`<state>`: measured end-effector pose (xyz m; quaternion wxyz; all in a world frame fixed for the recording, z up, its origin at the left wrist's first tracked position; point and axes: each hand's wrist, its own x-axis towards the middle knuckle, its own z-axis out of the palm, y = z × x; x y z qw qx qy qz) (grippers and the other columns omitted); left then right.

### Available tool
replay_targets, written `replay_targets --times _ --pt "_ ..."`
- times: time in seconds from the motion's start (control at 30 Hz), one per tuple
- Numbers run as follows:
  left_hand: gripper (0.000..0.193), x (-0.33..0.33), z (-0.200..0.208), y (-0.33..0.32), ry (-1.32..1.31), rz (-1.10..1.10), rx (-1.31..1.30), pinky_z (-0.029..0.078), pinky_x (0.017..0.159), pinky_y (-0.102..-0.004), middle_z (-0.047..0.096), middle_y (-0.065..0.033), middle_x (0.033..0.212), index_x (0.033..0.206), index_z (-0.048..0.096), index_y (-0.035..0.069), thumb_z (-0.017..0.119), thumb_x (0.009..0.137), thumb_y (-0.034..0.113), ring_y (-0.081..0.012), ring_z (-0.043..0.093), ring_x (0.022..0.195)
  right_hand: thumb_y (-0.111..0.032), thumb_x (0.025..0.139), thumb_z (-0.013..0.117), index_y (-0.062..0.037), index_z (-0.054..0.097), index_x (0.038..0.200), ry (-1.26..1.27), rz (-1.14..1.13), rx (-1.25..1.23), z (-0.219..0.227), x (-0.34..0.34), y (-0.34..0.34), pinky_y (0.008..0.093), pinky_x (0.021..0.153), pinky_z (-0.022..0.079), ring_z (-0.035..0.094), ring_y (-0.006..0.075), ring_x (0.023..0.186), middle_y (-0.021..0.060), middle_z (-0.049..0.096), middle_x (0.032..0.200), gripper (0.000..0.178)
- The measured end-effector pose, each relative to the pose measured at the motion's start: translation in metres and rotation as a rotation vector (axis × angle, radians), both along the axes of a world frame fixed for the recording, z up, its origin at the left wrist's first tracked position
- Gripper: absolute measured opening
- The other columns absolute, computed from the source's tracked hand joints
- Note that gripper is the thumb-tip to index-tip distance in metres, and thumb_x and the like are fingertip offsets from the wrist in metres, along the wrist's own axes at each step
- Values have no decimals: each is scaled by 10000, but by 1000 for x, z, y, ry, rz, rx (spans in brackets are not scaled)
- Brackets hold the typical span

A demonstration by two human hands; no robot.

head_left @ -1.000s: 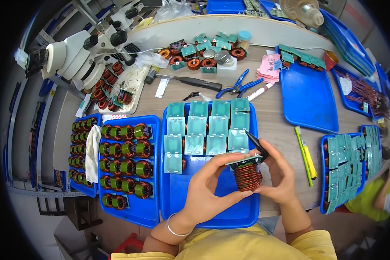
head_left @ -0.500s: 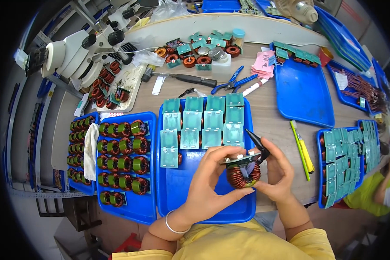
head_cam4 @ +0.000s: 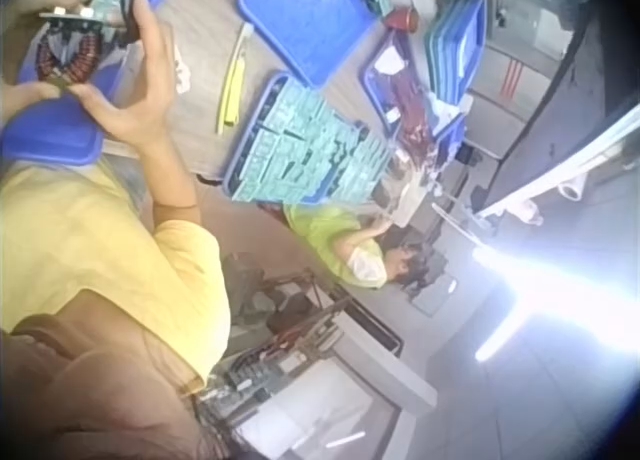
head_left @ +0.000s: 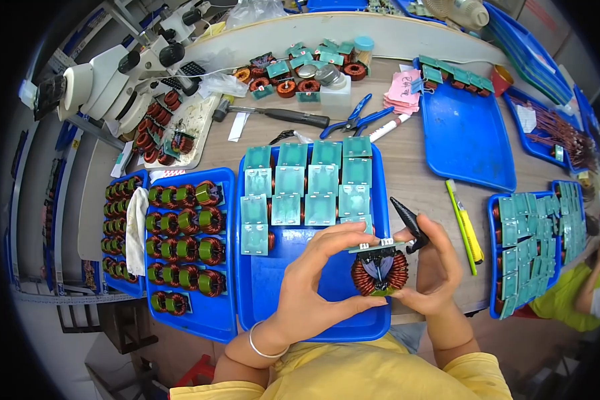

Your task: The recorder is assembling and inspecting toroidal inductors at an electronics workbench.

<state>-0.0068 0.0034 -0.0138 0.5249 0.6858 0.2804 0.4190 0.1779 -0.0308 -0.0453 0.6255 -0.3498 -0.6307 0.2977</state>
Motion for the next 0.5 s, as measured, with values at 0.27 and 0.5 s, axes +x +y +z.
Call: replay_targets --times 0.27,0.5 --pt "695 5 -7 6 -110 5 -278 368 989 -384 525 -136 1181 1178 480 -23 822 578 52 -247 486 1148 -98 594 804 74 379 1298 115 54 -153 -6 -2 7 309 848 392 518 203 979 146 557 1069 839" --pt "696 6 -9 12 -111 20 -276 374 981 -371 528 -144 1172 1173 478 -31 831 584 91 -249 487 1144 -89 598 803 62 384 1302 74 48 -164 -1 3 13 318 848 407 532 211 968 154 557 1084 833"
